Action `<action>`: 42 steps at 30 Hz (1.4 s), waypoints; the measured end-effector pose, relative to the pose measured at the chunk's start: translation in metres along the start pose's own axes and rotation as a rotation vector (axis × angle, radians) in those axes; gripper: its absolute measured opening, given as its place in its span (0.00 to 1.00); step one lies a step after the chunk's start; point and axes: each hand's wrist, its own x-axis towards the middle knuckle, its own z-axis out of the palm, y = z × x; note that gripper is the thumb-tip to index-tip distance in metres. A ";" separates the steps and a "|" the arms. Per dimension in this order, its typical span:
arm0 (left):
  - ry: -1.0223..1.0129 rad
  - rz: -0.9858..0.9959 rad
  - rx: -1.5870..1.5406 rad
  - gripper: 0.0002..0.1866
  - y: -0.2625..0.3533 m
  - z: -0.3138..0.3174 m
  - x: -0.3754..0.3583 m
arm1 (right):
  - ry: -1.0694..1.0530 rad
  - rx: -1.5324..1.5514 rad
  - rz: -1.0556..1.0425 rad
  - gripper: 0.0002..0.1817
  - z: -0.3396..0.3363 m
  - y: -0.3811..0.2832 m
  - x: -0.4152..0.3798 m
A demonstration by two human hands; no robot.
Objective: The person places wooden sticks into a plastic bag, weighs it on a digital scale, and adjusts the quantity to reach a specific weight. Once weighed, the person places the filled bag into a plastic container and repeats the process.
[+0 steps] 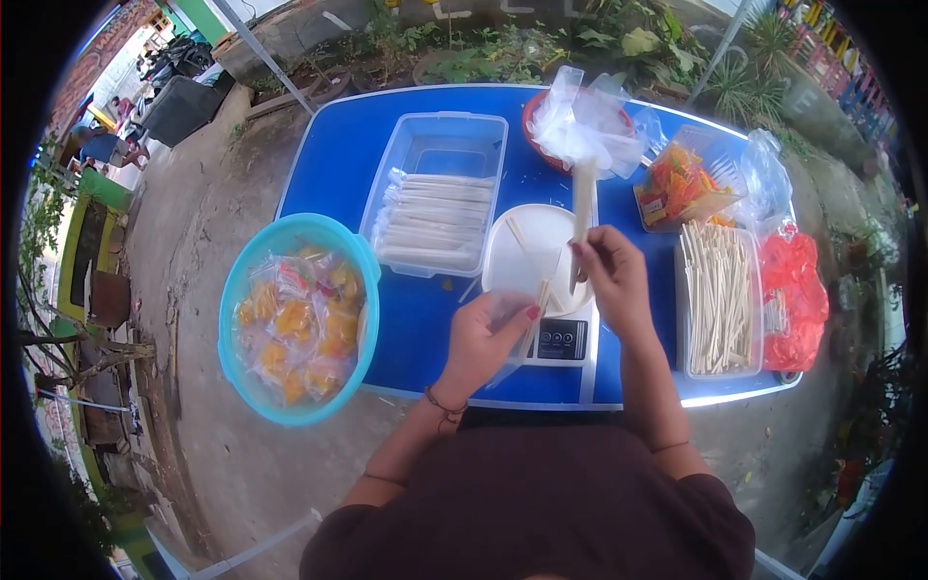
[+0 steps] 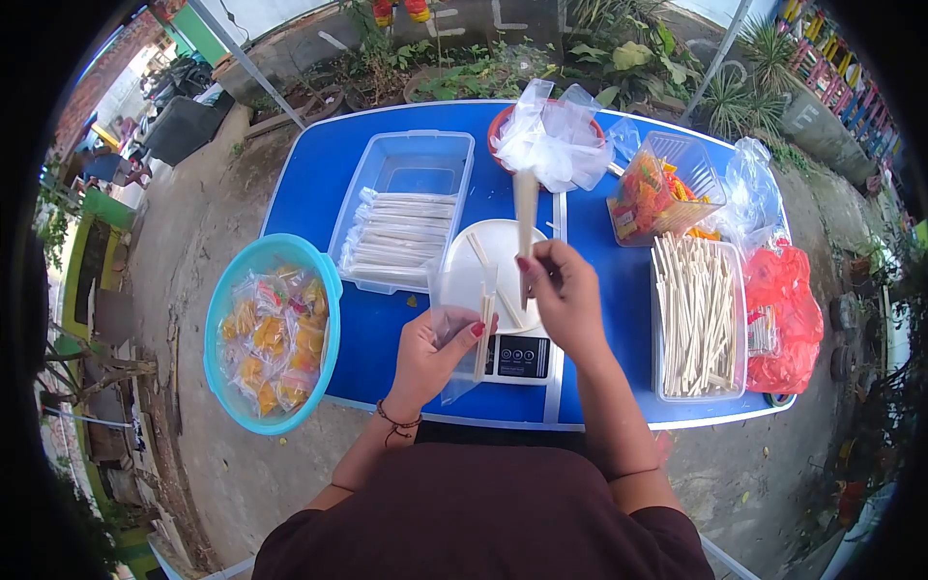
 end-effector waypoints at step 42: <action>-0.128 -0.073 0.088 0.16 0.023 0.006 -0.014 | -0.049 0.279 -0.127 0.18 -0.003 -0.040 -0.017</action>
